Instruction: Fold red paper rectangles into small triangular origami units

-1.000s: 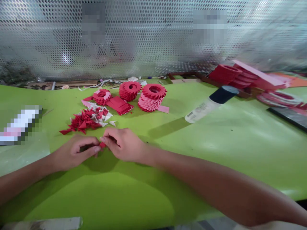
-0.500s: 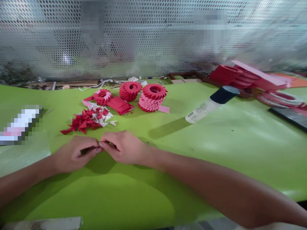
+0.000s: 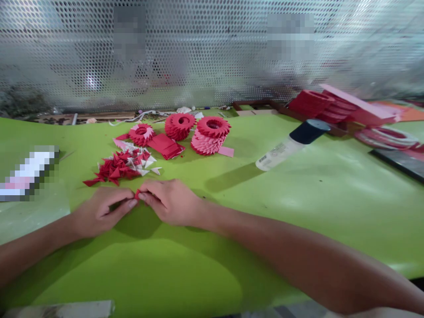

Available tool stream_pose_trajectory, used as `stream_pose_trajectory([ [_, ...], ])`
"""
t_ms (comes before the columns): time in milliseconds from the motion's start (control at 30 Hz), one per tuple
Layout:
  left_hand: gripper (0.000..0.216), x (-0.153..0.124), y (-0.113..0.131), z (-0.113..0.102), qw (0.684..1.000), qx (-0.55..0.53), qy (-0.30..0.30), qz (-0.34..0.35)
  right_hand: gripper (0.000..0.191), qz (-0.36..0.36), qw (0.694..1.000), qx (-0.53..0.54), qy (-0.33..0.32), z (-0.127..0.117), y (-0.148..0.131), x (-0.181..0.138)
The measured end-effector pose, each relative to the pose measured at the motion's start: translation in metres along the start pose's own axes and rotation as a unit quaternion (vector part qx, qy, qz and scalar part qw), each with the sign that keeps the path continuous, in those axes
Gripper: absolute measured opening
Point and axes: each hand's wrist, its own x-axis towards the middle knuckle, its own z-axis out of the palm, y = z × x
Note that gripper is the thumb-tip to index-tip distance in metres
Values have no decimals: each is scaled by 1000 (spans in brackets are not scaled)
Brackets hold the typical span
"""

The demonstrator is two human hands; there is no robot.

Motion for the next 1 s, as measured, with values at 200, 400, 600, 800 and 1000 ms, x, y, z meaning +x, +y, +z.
stream_pose_trajectory([
  [200, 33, -2, 1, 2, 1000, 0, 19, 19, 23, 8, 1000, -17, -19, -2, -2, -1],
  [400, 35, -1, 0, 0, 1000, 0, 2, 7, 25, -25, 1000, 9, 3, 0, 0, -2],
  [600, 30, -1, 0, 2, 998, 30, 22, 47, 27, -5, 1000, -3, -3, 1, 1, -2],
  [800, 30, -2, -1, 1, 996, 51, 28, 71, 23, -19, 1000, 12, -15, 0, 2, -3],
  [1000, 25, -3, -4, 2, 988, 61, 56, 128, 23, -44, 996, 76, -12, 1, 1, -4],
])
